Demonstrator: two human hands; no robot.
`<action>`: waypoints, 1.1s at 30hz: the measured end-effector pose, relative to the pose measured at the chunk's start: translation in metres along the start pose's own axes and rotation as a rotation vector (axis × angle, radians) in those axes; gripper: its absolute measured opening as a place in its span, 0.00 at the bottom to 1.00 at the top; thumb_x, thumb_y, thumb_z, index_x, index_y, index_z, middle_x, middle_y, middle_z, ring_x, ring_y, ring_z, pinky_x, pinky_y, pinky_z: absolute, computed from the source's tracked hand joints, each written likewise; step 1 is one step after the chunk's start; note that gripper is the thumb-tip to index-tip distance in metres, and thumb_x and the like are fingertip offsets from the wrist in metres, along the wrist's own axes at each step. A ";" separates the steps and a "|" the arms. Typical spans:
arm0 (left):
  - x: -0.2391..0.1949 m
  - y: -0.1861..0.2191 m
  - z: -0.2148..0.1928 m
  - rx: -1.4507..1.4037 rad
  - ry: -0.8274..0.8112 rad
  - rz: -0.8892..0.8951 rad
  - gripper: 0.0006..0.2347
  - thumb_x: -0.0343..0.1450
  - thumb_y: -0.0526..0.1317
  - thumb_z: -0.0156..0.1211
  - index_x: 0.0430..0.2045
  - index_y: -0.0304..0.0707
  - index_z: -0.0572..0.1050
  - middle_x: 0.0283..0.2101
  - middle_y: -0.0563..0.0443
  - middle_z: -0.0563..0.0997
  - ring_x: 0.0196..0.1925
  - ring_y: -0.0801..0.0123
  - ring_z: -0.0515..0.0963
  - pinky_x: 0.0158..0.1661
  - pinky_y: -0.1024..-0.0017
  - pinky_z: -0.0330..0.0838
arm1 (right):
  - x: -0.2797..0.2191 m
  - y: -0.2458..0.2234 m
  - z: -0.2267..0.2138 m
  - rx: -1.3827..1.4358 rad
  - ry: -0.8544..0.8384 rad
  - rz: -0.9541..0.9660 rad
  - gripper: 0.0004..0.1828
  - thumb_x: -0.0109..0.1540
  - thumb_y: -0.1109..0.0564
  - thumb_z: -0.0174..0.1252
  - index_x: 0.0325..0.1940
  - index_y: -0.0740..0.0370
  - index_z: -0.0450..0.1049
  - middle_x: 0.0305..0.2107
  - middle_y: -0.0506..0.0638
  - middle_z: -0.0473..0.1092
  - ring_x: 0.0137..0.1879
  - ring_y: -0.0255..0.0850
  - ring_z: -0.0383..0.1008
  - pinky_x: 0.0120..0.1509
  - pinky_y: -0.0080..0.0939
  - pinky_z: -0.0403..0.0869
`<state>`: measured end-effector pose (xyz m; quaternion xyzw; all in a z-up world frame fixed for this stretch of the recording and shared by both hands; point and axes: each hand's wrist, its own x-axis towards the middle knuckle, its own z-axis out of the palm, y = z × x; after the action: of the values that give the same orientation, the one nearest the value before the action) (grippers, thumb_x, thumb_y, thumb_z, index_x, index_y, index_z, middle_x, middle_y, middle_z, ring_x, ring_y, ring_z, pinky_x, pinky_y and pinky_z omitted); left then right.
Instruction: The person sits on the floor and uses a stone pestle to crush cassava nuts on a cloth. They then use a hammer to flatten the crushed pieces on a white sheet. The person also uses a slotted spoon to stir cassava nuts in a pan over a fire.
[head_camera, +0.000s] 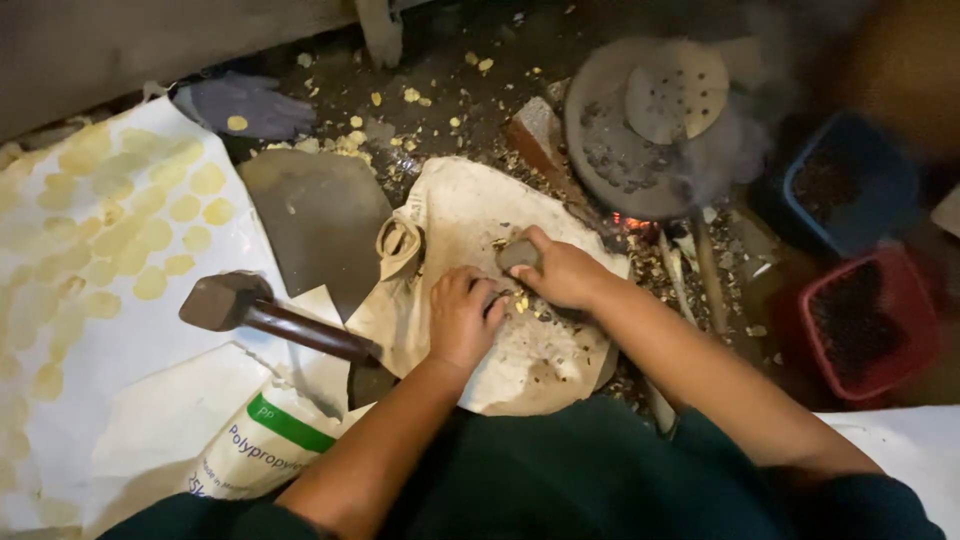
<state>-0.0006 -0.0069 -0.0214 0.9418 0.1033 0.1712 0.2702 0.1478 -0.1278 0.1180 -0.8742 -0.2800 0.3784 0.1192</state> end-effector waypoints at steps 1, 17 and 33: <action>0.002 0.003 -0.001 -0.005 0.004 0.007 0.10 0.67 0.51 0.66 0.35 0.51 0.78 0.47 0.51 0.75 0.55 0.53 0.74 0.54 0.55 0.66 | -0.002 -0.002 -0.005 -0.002 0.007 0.004 0.28 0.66 0.43 0.53 0.67 0.48 0.56 0.47 0.74 0.74 0.58 0.72 0.74 0.64 0.70 0.70; 0.020 0.011 0.004 0.002 -0.069 -0.065 0.09 0.63 0.50 0.71 0.32 0.63 0.80 0.44 0.59 0.75 0.52 0.58 0.74 0.52 0.53 0.67 | -0.037 0.049 0.040 -0.165 0.210 0.082 0.29 0.66 0.37 0.50 0.69 0.43 0.56 0.49 0.65 0.71 0.52 0.69 0.77 0.56 0.69 0.75; 0.010 -0.006 -0.016 -0.109 0.102 -0.033 0.07 0.68 0.37 0.66 0.38 0.44 0.80 0.42 0.45 0.75 0.48 0.50 0.76 0.51 0.56 0.70 | -0.028 0.031 0.039 0.082 0.200 0.026 0.28 0.66 0.43 0.53 0.69 0.44 0.57 0.45 0.68 0.72 0.52 0.75 0.75 0.55 0.73 0.73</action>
<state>0.0022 0.0086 -0.0097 0.9138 0.1230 0.2198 0.3185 0.1161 -0.1690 0.0946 -0.9055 -0.2399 0.3020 0.1773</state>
